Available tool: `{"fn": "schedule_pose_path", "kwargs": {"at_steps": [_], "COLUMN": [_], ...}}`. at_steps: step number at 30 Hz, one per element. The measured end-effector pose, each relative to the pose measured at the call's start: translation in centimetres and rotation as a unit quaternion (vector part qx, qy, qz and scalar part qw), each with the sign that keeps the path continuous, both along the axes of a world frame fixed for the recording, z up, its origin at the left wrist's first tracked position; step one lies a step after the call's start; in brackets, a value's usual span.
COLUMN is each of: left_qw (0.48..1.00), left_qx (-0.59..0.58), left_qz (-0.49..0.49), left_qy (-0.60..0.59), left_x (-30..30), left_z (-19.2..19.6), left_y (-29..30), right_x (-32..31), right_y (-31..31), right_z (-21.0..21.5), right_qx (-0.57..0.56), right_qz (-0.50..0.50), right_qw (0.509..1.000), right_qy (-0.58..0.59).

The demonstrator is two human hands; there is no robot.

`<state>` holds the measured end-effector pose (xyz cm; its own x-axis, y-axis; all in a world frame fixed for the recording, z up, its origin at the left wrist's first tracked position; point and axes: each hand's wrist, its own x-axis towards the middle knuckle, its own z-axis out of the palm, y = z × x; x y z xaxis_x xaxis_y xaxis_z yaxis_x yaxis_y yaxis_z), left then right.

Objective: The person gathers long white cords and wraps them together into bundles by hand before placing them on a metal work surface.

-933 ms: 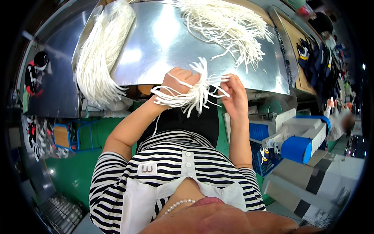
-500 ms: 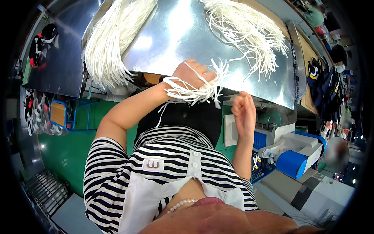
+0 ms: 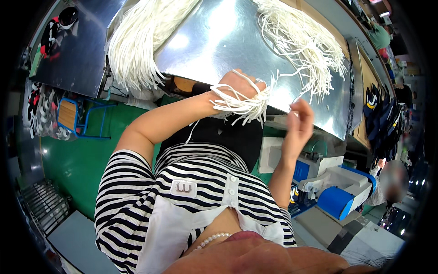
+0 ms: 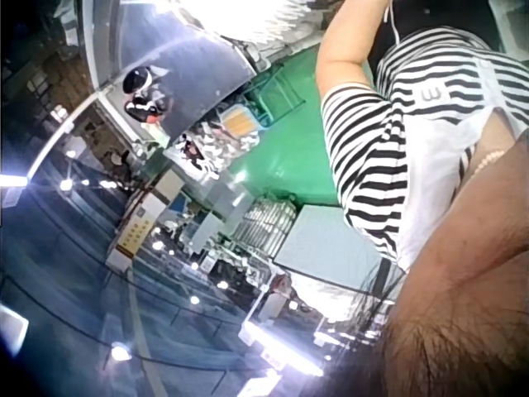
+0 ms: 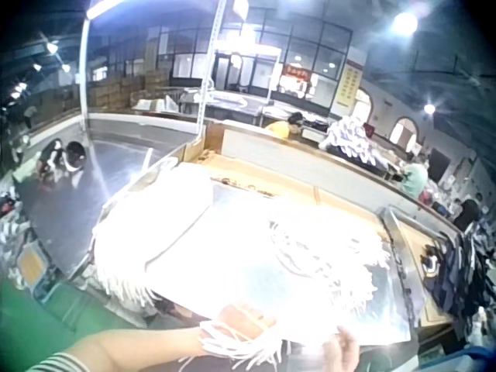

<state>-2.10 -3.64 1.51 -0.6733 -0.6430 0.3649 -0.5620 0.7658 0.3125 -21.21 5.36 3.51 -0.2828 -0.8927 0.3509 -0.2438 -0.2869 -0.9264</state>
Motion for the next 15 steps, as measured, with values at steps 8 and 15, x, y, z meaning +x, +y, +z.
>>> {"fn": "schedule_pose_path", "kwargs": {"at_steps": [8,15], "left_qw": [0.989,0.977], "left_qx": [0.113,0.146], "left_qz": [0.002,0.064], "left_qy": [0.096,0.141], "left_x": [-0.7,-0.3], "left_z": [-0.7,-0.5], "left_y": [-0.3,-0.8], "right_x": [4.5,2.4], "right_y": [-1.8,-1.4], "right_z": [1.3,1.5], "right_qx": [-0.089,0.089], "right_qz": [0.123,0.129], "right_qw": [0.952,0.938], "right_qy": [0.265,-0.310]}}
